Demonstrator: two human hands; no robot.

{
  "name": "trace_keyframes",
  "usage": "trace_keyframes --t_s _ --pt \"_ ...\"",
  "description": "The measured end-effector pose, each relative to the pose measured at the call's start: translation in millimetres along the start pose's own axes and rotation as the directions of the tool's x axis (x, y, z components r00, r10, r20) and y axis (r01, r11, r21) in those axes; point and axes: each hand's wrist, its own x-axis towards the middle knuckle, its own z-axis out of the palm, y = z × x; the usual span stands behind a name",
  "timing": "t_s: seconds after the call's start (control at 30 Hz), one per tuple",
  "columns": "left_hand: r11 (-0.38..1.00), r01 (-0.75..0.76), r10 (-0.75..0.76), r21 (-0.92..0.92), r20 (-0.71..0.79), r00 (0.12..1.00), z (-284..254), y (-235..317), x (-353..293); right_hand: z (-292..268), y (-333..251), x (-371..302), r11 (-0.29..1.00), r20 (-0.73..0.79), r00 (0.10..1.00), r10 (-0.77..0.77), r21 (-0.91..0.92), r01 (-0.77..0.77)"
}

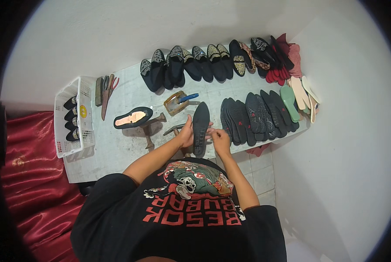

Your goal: Apply glue to a shoe sole and hammer it onto the shoe body.

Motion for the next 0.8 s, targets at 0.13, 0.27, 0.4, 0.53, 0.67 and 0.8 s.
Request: trace_keyframes --t_s 0.13,0.27,0.4,0.53,0.67,0.8 --pt "0.998 0.068 -0.068 -0.012 0.014 0.998 -15.2 11.1 -37.5 13.5 -8.2 25.0 0.972 -0.106 0.982 0.157 0.192 -0.135" --pt "0.994 -0.036 0.038 -0.106 0.023 0.999 -31.0 27.3 -71.8 44.6 -36.0 71.1 0.968 0.018 0.994 0.106 0.225 -0.108" --pt "0.995 -0.035 0.031 -0.097 -0.038 0.999 -35.5 47.0 -93.1 81.2 -67.4 117.9 0.776 0.259 0.911 0.321 0.48 -0.41" --pt "0.998 -0.053 0.051 -0.031 -0.048 0.998 -43.3 53.9 -103.9 118.1 -67.7 134.3 0.683 0.209 0.919 0.333 0.619 -0.388" --pt "0.997 -0.041 0.044 0.071 -0.035 0.998 -58.9 53.6 -107.4 131.2 -45.6 153.1 0.783 0.095 0.943 0.318 0.535 -0.318" --pt "0.983 -0.079 0.094 0.166 -0.085 0.992 -68.3 55.2 -119.2 134.6 -44.5 145.7 0.81 -0.021 0.971 0.239 0.555 -0.187"
